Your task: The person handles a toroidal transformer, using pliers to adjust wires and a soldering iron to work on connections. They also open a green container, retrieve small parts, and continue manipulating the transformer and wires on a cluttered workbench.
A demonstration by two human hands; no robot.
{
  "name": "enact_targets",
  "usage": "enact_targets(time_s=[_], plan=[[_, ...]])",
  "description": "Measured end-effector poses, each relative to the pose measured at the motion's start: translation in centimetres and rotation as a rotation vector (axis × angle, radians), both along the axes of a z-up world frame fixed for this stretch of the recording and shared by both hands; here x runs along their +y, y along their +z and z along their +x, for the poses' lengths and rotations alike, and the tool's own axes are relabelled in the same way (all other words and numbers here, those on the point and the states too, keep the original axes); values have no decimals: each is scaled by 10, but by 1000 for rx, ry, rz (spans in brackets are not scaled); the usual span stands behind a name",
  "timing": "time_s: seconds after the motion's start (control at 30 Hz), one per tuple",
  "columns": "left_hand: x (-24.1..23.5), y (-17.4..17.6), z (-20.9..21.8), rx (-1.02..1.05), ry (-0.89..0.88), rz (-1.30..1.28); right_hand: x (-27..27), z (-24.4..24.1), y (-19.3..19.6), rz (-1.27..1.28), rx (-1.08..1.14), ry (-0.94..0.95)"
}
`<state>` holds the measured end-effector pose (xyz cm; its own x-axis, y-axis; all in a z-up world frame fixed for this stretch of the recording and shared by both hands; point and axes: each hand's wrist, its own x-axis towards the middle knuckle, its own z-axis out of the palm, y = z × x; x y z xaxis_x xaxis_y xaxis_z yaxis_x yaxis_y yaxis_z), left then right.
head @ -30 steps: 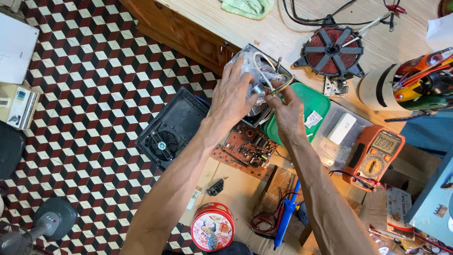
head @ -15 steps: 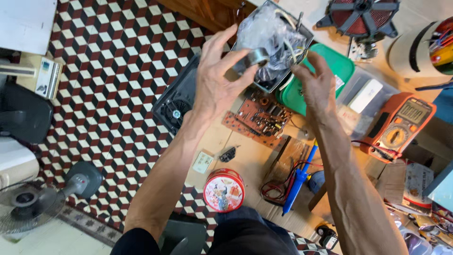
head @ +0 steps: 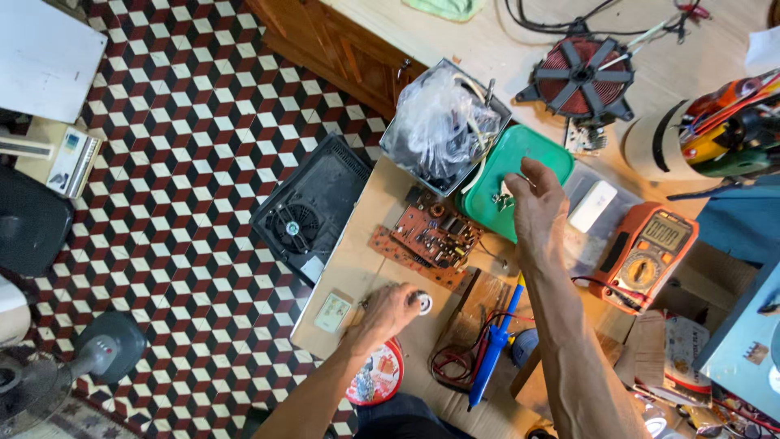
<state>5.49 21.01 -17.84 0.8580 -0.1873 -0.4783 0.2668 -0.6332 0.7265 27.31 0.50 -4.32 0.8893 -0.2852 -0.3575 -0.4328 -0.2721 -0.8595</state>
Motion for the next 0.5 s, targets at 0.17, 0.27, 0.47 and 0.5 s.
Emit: enact_targets(time_s=[0.17,0.27,0.47,0.5], plan=[[-14,3,7,-96,-73,63,-1,17,7,-55,-21,75],[8,37,50,240,-48,167,5,31,8,-115,49,148],[46,103,183,-464,311,30,40,51,2,-489,68,768],[50,107,203,-489,244,68,48,49,-1,-559,84,829]])
